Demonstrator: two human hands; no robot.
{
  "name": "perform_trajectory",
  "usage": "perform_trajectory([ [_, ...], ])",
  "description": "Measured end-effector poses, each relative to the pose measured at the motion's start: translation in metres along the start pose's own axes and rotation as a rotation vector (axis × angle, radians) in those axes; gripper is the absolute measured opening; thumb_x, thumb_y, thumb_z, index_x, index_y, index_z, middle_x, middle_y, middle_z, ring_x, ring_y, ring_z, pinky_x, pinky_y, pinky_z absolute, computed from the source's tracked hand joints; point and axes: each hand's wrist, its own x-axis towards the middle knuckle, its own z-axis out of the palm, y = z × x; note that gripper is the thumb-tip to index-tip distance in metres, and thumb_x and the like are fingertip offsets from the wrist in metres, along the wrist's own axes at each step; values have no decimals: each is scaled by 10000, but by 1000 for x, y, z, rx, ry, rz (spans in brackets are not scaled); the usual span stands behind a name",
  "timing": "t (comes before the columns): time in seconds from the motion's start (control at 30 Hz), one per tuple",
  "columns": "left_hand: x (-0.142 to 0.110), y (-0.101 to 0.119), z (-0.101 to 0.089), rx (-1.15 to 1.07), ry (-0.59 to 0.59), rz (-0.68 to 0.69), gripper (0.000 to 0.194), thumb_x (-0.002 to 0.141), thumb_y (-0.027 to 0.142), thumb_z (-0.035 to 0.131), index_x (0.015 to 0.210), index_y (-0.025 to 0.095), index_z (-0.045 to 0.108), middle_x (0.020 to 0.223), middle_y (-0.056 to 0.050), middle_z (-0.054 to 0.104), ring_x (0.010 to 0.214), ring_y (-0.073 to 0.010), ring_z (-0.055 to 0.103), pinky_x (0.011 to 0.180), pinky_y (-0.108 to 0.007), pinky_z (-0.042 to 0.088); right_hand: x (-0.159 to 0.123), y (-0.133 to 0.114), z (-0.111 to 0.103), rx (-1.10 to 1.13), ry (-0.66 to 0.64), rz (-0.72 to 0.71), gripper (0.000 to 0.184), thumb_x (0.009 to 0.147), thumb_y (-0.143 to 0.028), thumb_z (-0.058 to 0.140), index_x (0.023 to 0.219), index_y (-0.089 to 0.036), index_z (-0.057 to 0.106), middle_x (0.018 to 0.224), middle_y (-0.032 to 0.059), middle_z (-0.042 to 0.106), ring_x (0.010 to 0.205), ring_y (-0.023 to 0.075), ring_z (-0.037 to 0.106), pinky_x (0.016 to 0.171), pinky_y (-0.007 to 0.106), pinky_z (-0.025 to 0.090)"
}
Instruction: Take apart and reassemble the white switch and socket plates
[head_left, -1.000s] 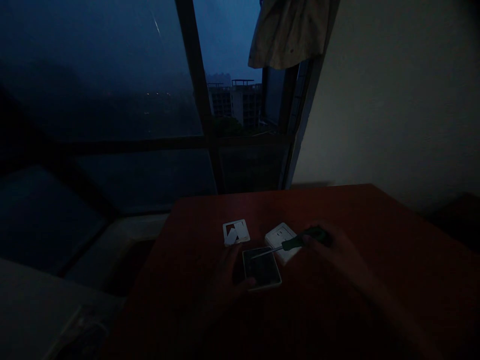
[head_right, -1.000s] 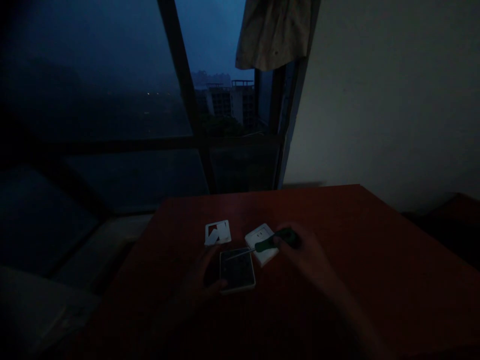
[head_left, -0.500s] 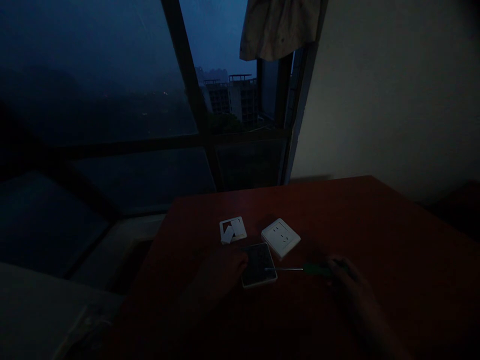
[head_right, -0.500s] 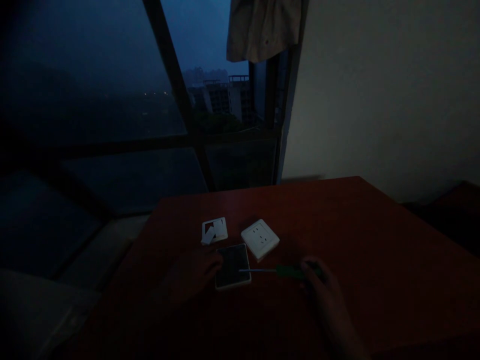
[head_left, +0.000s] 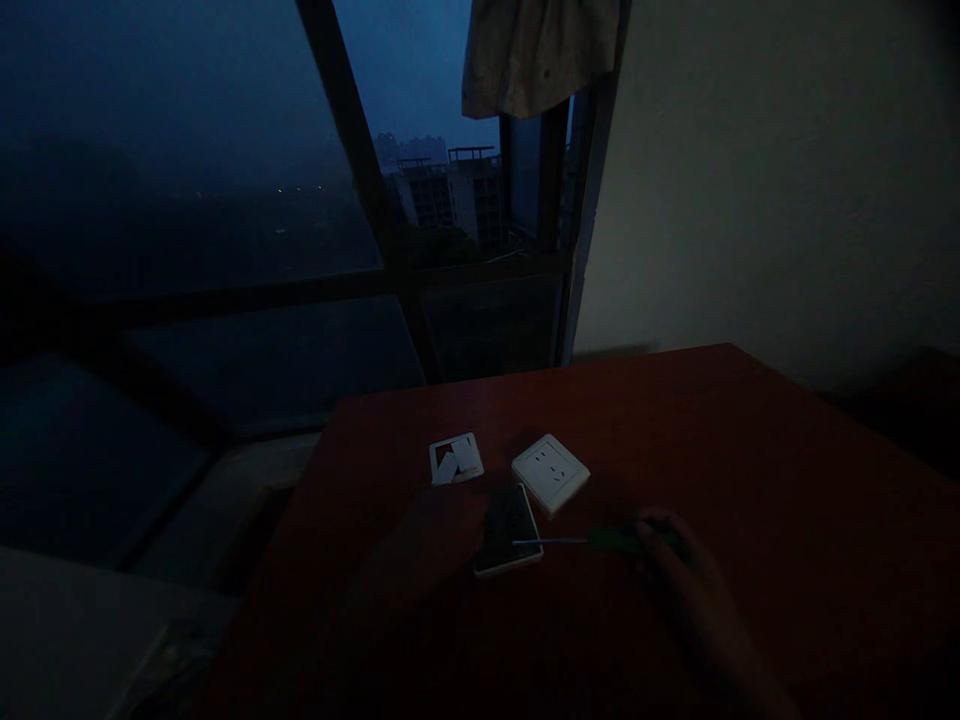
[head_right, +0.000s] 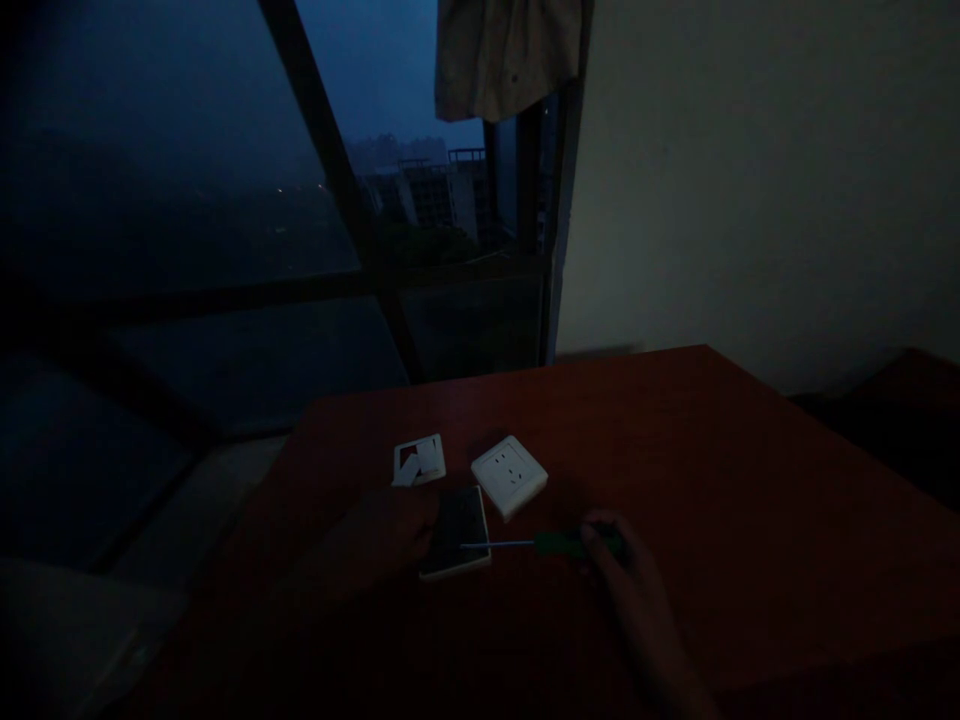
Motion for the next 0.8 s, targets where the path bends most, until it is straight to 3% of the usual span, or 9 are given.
perform_trajectory([
  [0.2,5,-3,1,1,-46,18,260,857,410,580,765,171,623,765,-14,648,748,-179,619,734,-328,469,0,-2,1,-4,-1,-1,308,793,-493,602,980,-248,586,817,-13,588,697,165,574,564,234,480],
  [0.4,2,-2,-1,6,-10,7,186,816,342,541,693,218,606,733,-26,653,792,-220,621,715,-290,428,3,3,2,37,-8,15,324,793,-496,601,996,-246,574,839,-13,578,711,169,577,590,247,479],
  [0.67,-2,0,-3,51,29,22,112,812,212,504,723,211,571,706,-13,620,712,-190,599,683,-281,415,3,6,0,-1,-20,13,339,811,-507,574,1018,-239,555,870,-1,570,724,170,568,600,254,479],
  [0.8,0,3,-4,83,26,42,117,814,166,488,730,205,559,784,-30,628,758,-193,591,699,-286,417,2,2,1,-13,5,14,359,788,-521,589,999,-231,569,874,12,585,741,180,575,598,254,492],
])
